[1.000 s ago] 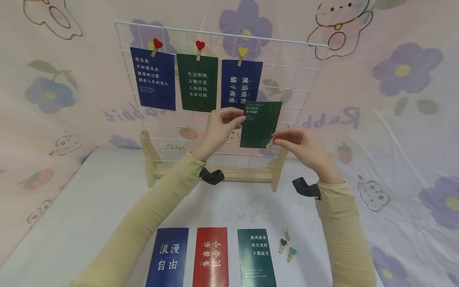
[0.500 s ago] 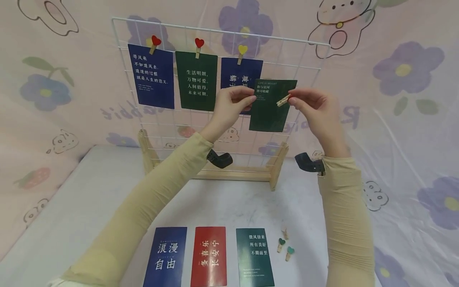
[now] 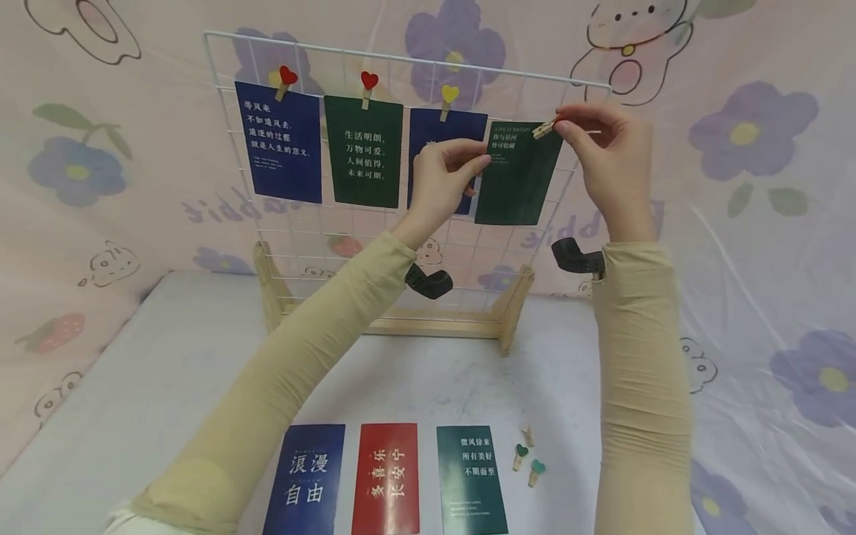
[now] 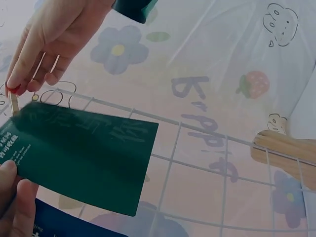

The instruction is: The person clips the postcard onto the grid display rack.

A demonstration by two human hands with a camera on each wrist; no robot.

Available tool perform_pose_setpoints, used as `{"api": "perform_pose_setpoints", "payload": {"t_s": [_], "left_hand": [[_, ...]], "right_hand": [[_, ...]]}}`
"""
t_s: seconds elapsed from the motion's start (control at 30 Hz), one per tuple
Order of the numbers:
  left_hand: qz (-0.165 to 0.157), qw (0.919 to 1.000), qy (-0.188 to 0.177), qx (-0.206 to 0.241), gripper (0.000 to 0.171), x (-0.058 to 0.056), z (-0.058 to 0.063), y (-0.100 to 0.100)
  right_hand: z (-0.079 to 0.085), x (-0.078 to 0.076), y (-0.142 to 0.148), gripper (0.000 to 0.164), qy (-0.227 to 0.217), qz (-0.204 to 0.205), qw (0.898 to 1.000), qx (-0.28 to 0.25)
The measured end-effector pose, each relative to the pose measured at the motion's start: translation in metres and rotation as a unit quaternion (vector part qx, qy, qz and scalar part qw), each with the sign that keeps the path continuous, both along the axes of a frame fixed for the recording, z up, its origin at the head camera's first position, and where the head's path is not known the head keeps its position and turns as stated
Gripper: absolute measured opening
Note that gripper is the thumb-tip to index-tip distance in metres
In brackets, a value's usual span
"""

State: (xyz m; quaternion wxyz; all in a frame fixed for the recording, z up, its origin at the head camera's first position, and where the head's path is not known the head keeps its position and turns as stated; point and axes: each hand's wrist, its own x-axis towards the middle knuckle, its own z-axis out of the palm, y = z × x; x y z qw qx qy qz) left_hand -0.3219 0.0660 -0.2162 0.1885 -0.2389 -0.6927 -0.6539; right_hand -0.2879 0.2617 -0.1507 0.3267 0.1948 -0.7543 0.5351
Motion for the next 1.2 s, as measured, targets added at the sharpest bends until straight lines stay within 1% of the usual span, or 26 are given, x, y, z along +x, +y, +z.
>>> {"api": "perform_pose_setpoints", "payload": {"t_s": [0.07, 0.17, 0.27, 0.4, 0.47, 0.53, 0.63, 0.73, 0.87, 0.97, 1.2], "left_hand": [[0.015, 0.9998, 0.006, -0.013, 0.02, 0.0, 0.001, 0.002], [0.044, 0.9981, 0.02, -0.037, 0.02, 0.001, 0.001, 0.004], [0.064, 0.9963, 0.024, -0.052, 0.02, 0.004, 0.0, 0.007], [0.077, 0.9953, 0.014, -0.057, 0.021, 0.009, -0.002, 0.01], [0.084, 0.9944, 0.014, -0.062, 0.021, 0.01, -0.002, 0.01], [0.088, 0.9938, 0.021, -0.064, 0.02, 0.011, -0.001, 0.011], [0.091, 0.9935, 0.032, -0.06, 0.02, 0.011, 0.0, 0.011], [0.088, 0.9941, 0.036, -0.053, 0.022, 0.009, 0.002, 0.012], [0.084, 0.9952, 0.029, -0.04, 0.025, 0.008, 0.005, 0.012], [0.087, 0.9952, 0.024, -0.038, 0.026, 0.009, 0.006, 0.012], [0.1, 0.9936, 0.008, -0.053, 0.024, 0.011, 0.007, 0.014]], "right_hand": [[0.003, 0.001, -0.004, 0.018, 0.007, -0.022, 0.999, 0.022], [0.006, 0.001, -0.009, 0.016, 0.02, -0.041, 0.998, 0.036], [0.008, 0.001, -0.012, 0.013, 0.029, -0.073, 0.995, 0.064], [0.009, 0.002, -0.016, 0.012, 0.032, -0.112, 0.987, 0.107], [0.01, 0.002, -0.018, 0.013, 0.038, -0.12, 0.985, 0.118], [0.01, 0.001, -0.019, 0.014, 0.054, -0.128, 0.981, 0.132], [0.013, 0.001, -0.021, 0.016, 0.068, -0.134, 0.978, 0.145], [0.016, -0.003, -0.017, 0.016, 0.07, -0.135, 0.976, 0.158], [0.021, -0.011, -0.007, 0.015, 0.057, -0.138, 0.974, 0.17], [0.024, -0.013, -0.005, 0.012, 0.046, -0.139, 0.974, 0.172], [0.024, -0.017, -0.007, 0.016, 0.02, -0.133, 0.972, 0.193]]}}
